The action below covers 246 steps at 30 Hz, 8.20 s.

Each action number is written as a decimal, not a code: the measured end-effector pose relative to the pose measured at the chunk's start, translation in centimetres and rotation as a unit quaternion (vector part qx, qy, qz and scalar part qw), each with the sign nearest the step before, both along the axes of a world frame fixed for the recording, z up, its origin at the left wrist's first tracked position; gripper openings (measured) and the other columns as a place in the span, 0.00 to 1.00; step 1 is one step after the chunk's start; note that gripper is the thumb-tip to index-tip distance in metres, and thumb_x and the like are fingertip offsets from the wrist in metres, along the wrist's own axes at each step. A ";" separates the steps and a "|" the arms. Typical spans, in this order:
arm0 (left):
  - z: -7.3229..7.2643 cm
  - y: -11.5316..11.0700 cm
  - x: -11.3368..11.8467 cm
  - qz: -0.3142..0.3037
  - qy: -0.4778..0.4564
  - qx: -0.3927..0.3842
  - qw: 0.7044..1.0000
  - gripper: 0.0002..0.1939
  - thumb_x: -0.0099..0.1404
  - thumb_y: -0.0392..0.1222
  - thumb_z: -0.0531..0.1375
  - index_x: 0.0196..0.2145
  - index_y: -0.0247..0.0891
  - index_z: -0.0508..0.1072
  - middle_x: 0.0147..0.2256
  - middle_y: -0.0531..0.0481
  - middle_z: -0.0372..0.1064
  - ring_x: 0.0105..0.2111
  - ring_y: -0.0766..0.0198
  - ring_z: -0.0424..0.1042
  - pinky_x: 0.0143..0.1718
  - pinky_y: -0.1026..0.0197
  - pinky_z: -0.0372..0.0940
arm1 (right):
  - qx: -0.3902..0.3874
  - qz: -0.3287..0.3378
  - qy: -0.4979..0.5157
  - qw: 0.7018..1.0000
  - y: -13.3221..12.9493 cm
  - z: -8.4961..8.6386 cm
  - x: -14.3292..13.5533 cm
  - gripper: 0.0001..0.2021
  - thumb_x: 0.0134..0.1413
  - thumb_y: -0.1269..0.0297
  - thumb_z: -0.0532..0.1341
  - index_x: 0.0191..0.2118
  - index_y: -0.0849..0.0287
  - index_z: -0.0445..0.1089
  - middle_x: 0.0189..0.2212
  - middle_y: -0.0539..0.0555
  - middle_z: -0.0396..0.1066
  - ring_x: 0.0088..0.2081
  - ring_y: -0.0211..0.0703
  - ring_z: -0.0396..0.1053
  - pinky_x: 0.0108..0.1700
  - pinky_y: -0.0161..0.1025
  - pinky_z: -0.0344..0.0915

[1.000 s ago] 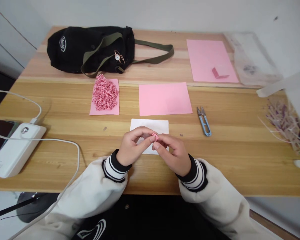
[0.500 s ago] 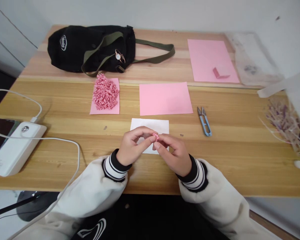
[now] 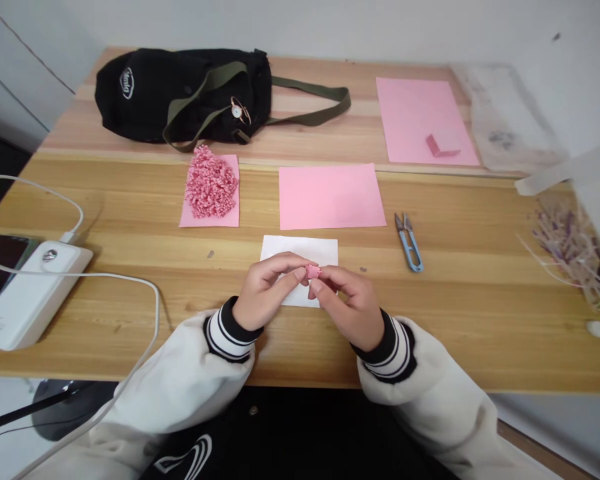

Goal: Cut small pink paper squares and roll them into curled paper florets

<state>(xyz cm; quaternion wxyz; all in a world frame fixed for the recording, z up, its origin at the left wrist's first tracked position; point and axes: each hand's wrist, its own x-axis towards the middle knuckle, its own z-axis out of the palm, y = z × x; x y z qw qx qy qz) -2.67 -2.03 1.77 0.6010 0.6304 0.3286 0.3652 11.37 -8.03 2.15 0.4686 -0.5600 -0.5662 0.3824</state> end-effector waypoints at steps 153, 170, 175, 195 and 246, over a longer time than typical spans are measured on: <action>-0.6 0.0 0.5 0.027 -0.048 -0.106 0.993 0.06 0.52 0.37 0.63 0.30 0.35 0.72 0.29 0.50 0.70 0.32 0.65 0.70 0.36 0.61 0.64 | 0.115 -0.073 -0.201 0.970 0.0 -0.5 0.0 0.05 0.51 0.69 0.57 0.37 0.58 0.66 0.29 0.50 0.69 0.23 0.31 0.64 0.25 0.31 0.62; -0.8 0.0 0.5 0.018 -0.062 -0.135 0.989 0.05 0.52 0.36 0.63 0.30 0.36 0.73 0.29 0.52 0.70 0.31 0.68 0.69 0.36 0.64 0.64 | 0.143 -0.055 -0.164 0.974 0.0 -0.4 0.0 0.05 0.52 0.73 0.56 0.33 0.58 0.67 0.29 0.51 0.70 0.25 0.32 0.65 0.24 0.31 0.62; -0.8 0.0 0.5 0.018 -0.057 -0.133 0.989 0.06 0.52 0.36 0.63 0.30 0.36 0.73 0.29 0.51 0.70 0.32 0.67 0.69 0.37 0.62 0.64 | 0.123 -0.058 -0.153 0.979 -0.1 -0.2 0.0 0.05 0.51 0.73 0.56 0.33 0.58 0.68 0.30 0.52 0.71 0.26 0.33 0.65 0.23 0.32 0.62; -0.7 -0.1 0.6 0.012 -0.042 -0.118 0.992 0.06 0.52 0.37 0.63 0.29 0.35 0.72 0.29 0.51 0.70 0.31 0.67 0.69 0.36 0.62 0.64 | 0.104 -0.056 -0.132 0.984 -0.1 -0.2 0.0 0.07 0.51 0.73 0.55 0.34 0.57 0.69 0.32 0.52 0.71 0.25 0.33 0.65 0.23 0.32 0.63; -1.0 -0.2 0.6 0.019 0.019 -0.012 1.000 0.03 0.54 0.36 0.61 0.29 0.35 0.70 0.28 0.51 0.67 0.28 0.68 0.66 0.31 0.63 0.61 | -0.031 -0.087 -0.056 0.994 -0.2 -0.3 -0.1 0.04 0.48 0.67 0.59 0.31 0.59 0.69 0.25 0.50 0.71 0.22 0.32 0.66 0.22 0.30 0.61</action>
